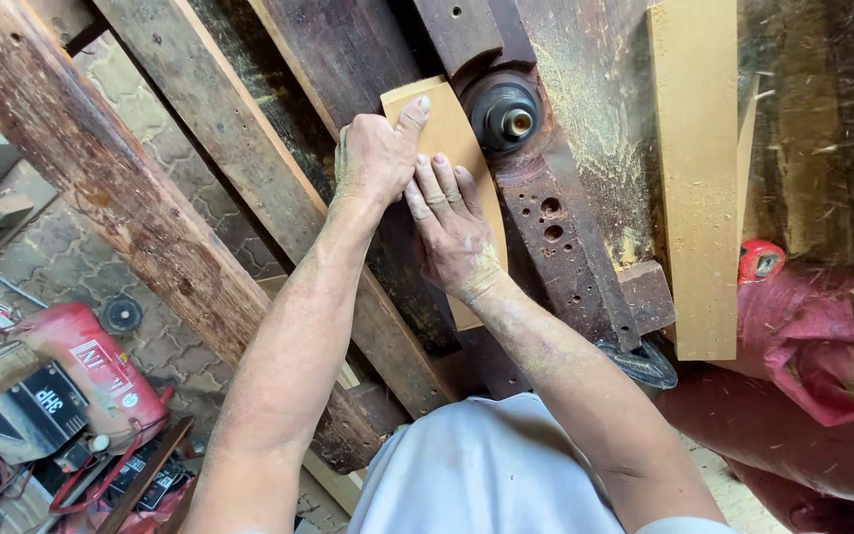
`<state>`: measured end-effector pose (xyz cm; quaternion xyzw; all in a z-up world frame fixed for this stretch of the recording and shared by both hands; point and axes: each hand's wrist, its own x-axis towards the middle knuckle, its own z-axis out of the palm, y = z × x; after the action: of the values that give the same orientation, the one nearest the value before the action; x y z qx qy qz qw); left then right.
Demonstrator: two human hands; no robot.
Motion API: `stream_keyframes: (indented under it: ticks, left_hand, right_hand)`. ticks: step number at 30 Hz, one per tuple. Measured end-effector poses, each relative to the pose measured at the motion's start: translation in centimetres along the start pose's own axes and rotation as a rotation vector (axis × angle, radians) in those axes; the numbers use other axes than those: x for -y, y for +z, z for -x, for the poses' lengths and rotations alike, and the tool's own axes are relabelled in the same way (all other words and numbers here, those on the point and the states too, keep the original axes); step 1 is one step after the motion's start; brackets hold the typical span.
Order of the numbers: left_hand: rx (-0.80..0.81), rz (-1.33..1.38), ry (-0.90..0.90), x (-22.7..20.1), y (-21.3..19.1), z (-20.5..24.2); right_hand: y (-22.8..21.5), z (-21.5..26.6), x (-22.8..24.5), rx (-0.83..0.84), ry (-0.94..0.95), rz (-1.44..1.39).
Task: The person uses a woodworking machine, likely a shaper or spindle moulder, to mill or profile the edge of curved wooden pieces.
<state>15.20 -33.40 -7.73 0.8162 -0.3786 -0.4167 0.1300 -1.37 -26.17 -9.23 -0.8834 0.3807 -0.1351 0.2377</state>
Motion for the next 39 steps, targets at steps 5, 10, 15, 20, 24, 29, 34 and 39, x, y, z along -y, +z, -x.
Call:
stream_keyframes:
  ticks: [5, 10, 15, 20, 24, 29, 34, 39]
  left_hand:
    - [-0.012, 0.017, 0.033, 0.1, -0.1, -0.6]
    - [-0.097, -0.025, 0.153, 0.7, 0.1, -1.5]
    - [0.005, 0.021, 0.064, -0.5, -1.2, -2.0]
    - [0.011, 0.031, 0.037, -1.1, -1.8, -1.8]
    - [-0.065, -0.099, 0.086, -0.4, -1.0, -2.4]
    - [-0.049, -0.07, 0.077, -0.1, -0.9, -2.5]
    - [-0.042, -0.082, 0.093, -0.5, -1.3, -2.5]
    - [-0.067, -0.074, 0.118, -0.2, -1.2, -3.1]
  right_hand:
    - [0.3, -0.7, -0.1, -0.03, -0.009, 0.013]
    - [0.4, -1.8, -0.1, -0.029, -0.006, 0.022]
    - [0.8, -2.7, -0.2, -0.03, -0.014, 0.044]
    - [0.8, -2.7, 0.0, -0.042, -0.011, 0.016]
    - [0.2, 0.7, 3.2, 0.086, 0.125, 0.163]
    - [1.5, 4.1, 3.4, -0.016, 0.13, 0.053]
    - [1.0, 3.7, 3.3, -0.009, 0.13, 0.031]
    - [1.2, 3.7, 3.0, -0.009, 0.13, 0.042]
